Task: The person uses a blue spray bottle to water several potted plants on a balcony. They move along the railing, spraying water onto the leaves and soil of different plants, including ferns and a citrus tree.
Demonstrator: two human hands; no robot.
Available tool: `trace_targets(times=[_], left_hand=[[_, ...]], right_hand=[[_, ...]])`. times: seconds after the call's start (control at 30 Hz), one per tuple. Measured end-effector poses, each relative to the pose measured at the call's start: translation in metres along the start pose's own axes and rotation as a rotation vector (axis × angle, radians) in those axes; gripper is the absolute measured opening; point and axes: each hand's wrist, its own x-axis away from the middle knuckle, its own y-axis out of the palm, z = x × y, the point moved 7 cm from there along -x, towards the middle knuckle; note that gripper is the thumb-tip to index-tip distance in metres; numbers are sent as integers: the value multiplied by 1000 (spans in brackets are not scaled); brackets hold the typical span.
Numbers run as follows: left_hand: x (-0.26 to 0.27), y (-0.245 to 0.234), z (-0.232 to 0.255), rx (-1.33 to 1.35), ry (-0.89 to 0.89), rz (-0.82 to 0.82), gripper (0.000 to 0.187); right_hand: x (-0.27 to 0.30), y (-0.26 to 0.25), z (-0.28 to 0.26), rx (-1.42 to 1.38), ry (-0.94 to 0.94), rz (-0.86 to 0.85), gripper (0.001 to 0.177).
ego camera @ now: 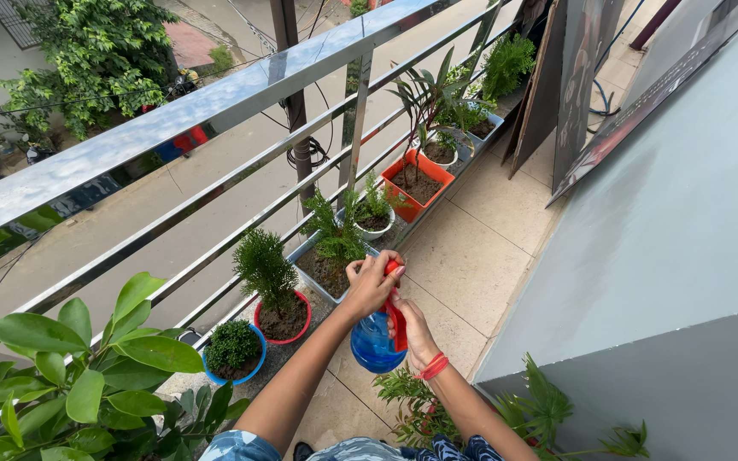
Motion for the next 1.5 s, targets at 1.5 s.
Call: trace_targets(times=[1.5], left_hand=[[-75,12,-12,564,-107,132,59]], right_hand=[[-11,2,14,-14,78,-52,38]])
